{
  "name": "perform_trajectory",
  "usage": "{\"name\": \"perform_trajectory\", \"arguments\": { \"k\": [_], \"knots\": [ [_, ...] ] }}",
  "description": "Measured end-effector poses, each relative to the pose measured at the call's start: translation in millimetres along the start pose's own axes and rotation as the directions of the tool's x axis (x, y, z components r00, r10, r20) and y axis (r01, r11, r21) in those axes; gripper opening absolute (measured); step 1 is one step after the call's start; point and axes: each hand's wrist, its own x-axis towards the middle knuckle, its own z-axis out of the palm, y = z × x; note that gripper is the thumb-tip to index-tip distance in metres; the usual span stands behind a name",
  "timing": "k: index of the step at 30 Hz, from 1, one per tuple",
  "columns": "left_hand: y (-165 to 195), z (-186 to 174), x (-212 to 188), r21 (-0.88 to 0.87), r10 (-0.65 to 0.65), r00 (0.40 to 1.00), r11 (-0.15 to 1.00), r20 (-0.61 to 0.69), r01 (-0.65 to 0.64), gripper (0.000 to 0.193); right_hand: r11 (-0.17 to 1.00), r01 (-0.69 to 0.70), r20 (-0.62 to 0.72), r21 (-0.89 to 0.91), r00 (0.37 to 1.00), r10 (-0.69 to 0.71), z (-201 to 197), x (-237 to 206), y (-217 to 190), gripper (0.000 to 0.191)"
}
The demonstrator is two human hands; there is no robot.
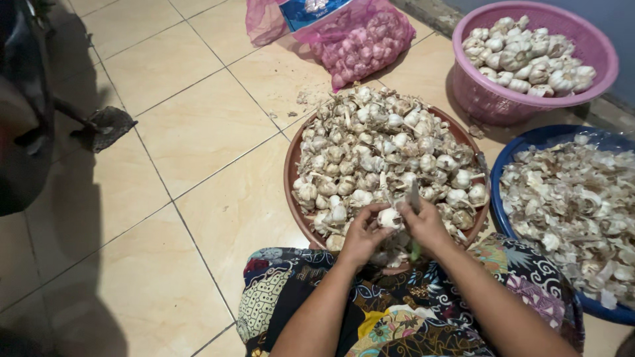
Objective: The person sits on the floor and trims the root ends and stems off garlic bulbs with a small knife, one bulb at a time, placing trimmed bulbs into a pink basket and discarding trimmings into a blue basin of peels.
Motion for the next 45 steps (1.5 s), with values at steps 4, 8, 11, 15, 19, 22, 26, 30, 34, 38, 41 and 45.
{"name": "perform_trajectory", "arguments": {
  "k": [4,8,11,15,19,22,26,30,34,38,41,45],
  "knots": [
    [3.9,4.1,5.9,-0.202,-0.004,1.0,0.979,0.009,0.006,0.053,0.742,-0.353,0.166,0.57,0.934,0.317,-3.0,8.0,-0.5,0.018],
    [17.7,2.4,8.8,-0.25,-0.117,0.993,0.962,-0.023,0.107,0.055,0.712,-0.523,0.001,0.468,0.806,0.592,-37.2,17.7,9.0,0.015],
    [24.9,-0.7,4.6,-0.261,-0.109,0.994,0.959,0.006,0.107,0.055,0.884,-0.229,-0.386,-0.408,0.921,0.06,-94.8,27.4,23.0,0.055],
    [27.9,-6.2,-0.8,-0.263,-0.077,0.996,0.961,0.042,0.085,0.055,0.67,-0.405,-0.501,-0.622,0.864,0.057,-165.2,27.5,42.0,0.05],
    [25.9,-6.9,0.5,-0.139,-0.03,0.998,0.99,0.055,0.038,0.06,0.791,0.115,-0.164,-0.601,0.951,-0.263,-150.1,18.0,44.8,0.05],
    [24.6,-6.8,3.0,-0.093,0.009,0.999,0.996,0.038,-0.005,0.058,0.939,-0.135,0.227,-0.317,0.95,0.214,-100.7,5.2,28.6,0.063],
    [25.2,-11.1,2.2,-0.228,-0.011,1.0,0.973,0.025,0.017,0.058,0.918,0.258,0.522,-0.3,0.85,-0.068,-66.5,-8.4,-12.5,0.06],
    [27.7,-17.8,0.8,-0.237,-0.052,0.998,0.97,0.032,0.058,0.054,0.887,0.295,0.553,-0.354,0.831,-0.056,-53.5,-8.7,-41.1,0.061],
    [31.7,-21.3,3.1,-0.196,-0.009,0.998,0.98,0.057,0.02,0.052,0.855,0.286,0.547,-0.432,0.837,-0.004,-45.3,-9.6,-46.6,0.058],
    [37.3,-25.9,2.6,-0.018,-0.008,0.999,1.0,0.045,0.009,0.049,0.822,0.196,0.487,-0.534,0.866,0.11,-38.9,-10.4,-44.2,0.059],
    [36.4,-26.2,2.1,-0.046,-0.076,0.997,0.996,-0.009,0.076,0.047,0.856,0.221,0.454,-0.468,0.891,0.018,-29.1,-12.0,-40.7,0.055],
    [26.9,-19.8,5.8,-0.287,-0.06,0.996,0.957,-0.063,0.039,0.048,0.864,0.225,0.299,-0.45,0.95,-0.091,-8.1,-21.2,-27.4,0.05]
  ]
}}
